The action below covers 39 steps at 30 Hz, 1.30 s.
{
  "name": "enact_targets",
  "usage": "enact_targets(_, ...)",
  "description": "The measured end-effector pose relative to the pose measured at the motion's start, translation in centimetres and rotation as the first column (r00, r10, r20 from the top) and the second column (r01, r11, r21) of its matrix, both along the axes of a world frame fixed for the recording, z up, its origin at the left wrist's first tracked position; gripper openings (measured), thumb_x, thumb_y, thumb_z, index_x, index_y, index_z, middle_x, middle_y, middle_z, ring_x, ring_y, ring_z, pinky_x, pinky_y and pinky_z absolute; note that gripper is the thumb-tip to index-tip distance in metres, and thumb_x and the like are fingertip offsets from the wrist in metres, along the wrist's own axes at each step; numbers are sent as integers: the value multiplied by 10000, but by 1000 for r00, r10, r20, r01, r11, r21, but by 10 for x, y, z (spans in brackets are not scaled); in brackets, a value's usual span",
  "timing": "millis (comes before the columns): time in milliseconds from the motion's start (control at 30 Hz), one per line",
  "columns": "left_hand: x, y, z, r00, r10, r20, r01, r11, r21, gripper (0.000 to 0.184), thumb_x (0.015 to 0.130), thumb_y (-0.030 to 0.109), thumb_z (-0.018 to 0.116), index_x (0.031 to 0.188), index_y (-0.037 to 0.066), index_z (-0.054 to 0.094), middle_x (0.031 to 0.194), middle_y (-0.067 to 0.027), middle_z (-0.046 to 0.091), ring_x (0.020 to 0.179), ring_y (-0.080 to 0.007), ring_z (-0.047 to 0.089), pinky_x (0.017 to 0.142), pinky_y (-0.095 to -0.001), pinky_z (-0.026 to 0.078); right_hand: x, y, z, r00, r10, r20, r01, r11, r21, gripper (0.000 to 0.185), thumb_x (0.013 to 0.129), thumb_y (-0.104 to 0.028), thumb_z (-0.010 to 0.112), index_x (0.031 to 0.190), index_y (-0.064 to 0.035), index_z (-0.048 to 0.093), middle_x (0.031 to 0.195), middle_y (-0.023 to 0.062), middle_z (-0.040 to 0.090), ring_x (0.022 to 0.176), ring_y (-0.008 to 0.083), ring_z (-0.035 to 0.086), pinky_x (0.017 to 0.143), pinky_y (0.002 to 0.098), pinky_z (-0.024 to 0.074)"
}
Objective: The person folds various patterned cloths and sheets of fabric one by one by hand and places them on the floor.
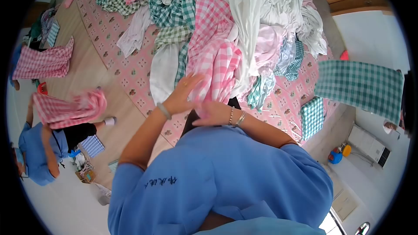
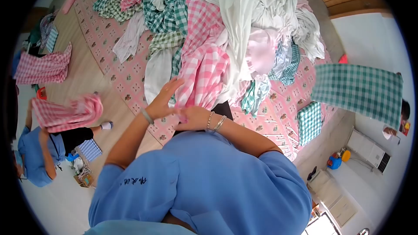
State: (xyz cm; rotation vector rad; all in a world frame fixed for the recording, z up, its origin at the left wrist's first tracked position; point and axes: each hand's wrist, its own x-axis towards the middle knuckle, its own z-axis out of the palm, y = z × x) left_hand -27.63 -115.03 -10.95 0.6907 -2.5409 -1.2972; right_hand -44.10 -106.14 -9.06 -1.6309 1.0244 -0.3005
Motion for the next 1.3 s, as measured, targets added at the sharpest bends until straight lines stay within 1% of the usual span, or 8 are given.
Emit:
enact_targets(267, -26, 82, -11, 824, -455, 339, 291, 852, 435, 626, 784, 420, 488, 1247, 46, 297, 1243, -181, 371, 1178, -335, 308, 939, -402, 287, 6, 119, 123, 978, 54, 203, -73, 994, 85, 280, 746, -211, 581, 691, -19, 384, 520, 132, 385, 466, 269, 420, 456, 351, 327)
enact_targets(500, -87, 135, -89, 885, 399, -240, -263, 854, 449, 645, 743, 347, 608, 1211, 8, 322, 1120, -123, 457, 993, -214, 478, 835, -324, 398, 18, 187, 205, 742, 139, 656, -171, 985, -15, 314, 764, -162, 598, 621, -23, 355, 490, 99, 319, 414, 231, 358, 402, 321, 271)
enact_targets(567, -86, 134, -12, 991, 128, -31, -17, 357, 934, 425, 796, 317, 553, 1082, 11, 477, 977, -48, 537, 880, -131, 514, 780, -246, 418, 16, 204, 211, 706, 190, 682, -219, 975, -45, 316, 765, -147, 598, 604, -26, 354, 491, 94, 321, 411, 227, 359, 400, 321, 270)
enact_targets(667, -88, 159, -19, 993, 52, -107, 61, 553, 831, 250, 838, 241, 511, 952, 26, 570, 864, 40, 550, 787, -44, 468, 727, -189, 377, -5, 228, 212, 676, 161, 719, -180, 982, -51, 340, 767, -155, 601, 582, -29, 346, 490, 97, 323, 402, 222, 369, 399, 330, 264)
enact_targets(767, -64, 187, 11, 991, 45, -129, 29, 854, 520, 200, 827, 204, 514, 897, 23, 564, 785, 2, 559, 701, -66, 466, 642, -205, 390, -38, 265, 203, 972, -126, 200, 189, 923, -336, 273, 721, -218, 643, 665, -19, 465, 622, 97, 476, 561, 243, 490, 503, 317, 371)
enact_targets(867, -47, 236, 45, 994, 90, 54, -94, 993, 77, 149, 803, 151, 516, 801, 8, 561, 691, -77, 548, 608, -121, 479, 561, -244, 390, -69, 319, 174, 722, -636, -273, 347, 673, -653, 513, 691, -263, 638, 1122, -46, 463, 1042, 133, 510, 945, 283, 493, 780, 358, 424)
enact_targets(1067, -113, 428, 113, 857, -413, -309, 399, 910, -112, 102, 754, 116, 526, 746, 24, 570, 641, -118, 538, 576, -241, 522, 530, -297, 398, -88, 431, 87, 907, -420, -15, 333, 741, -582, 397, 687, -115, 576, 1070, -83, 478, 935, 113, 542, 860, 285, 512, 743, 368, 414)
enact_targets(1300, -164, 548, 151, 798, -600, 63, 583, 794, 173, 215, 698, 243, 622, 783, 51, 578, 585, -95, 510, 541, -233, 477, 573, -302, 393, -136, 637, 127, 756, -646, 101, 622, 663, -418, 93, 705, -116, 547, 768, -49, 533, 621, 131, 523, 567, 286, 525, 525, 361, 406)
